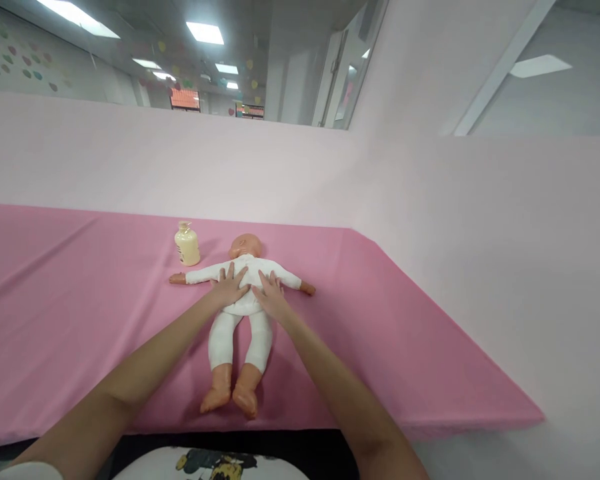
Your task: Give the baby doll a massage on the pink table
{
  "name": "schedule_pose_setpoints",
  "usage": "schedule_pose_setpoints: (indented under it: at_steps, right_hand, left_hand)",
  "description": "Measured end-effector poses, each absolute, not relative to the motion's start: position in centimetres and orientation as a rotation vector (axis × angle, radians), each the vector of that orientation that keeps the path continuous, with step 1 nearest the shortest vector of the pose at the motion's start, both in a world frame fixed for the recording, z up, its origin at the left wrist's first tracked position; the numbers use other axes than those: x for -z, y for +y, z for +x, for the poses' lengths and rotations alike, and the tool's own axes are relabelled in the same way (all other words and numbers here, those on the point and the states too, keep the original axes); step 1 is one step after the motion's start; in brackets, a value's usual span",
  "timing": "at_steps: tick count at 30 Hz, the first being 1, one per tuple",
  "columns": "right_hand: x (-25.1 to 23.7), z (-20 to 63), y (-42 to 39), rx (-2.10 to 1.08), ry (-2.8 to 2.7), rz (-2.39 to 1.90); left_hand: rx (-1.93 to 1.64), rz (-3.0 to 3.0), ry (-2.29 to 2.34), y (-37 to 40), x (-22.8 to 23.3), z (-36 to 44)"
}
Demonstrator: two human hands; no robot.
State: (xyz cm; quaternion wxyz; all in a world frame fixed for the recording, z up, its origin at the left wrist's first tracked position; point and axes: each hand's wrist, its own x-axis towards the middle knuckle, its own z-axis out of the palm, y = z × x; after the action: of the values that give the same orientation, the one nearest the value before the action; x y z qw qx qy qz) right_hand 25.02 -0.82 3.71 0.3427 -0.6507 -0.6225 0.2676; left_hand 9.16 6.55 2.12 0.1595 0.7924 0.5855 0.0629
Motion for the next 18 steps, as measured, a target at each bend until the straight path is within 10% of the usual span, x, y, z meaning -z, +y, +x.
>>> schedule_pose_setpoints:
  at_steps: [13,18]
  right_hand:
    - [-2.1,22.1,4.8,-0.277,-2.212,-1.865]
    - [-1.6,22.5,4.9,-0.296,-2.226,-1.837]
  left_hand:
    - [-0.249,2.582,1.434,8.7,-5.6,5.7]
    - [-0.814,2.684,1.65,13.4,-10.4,3.0]
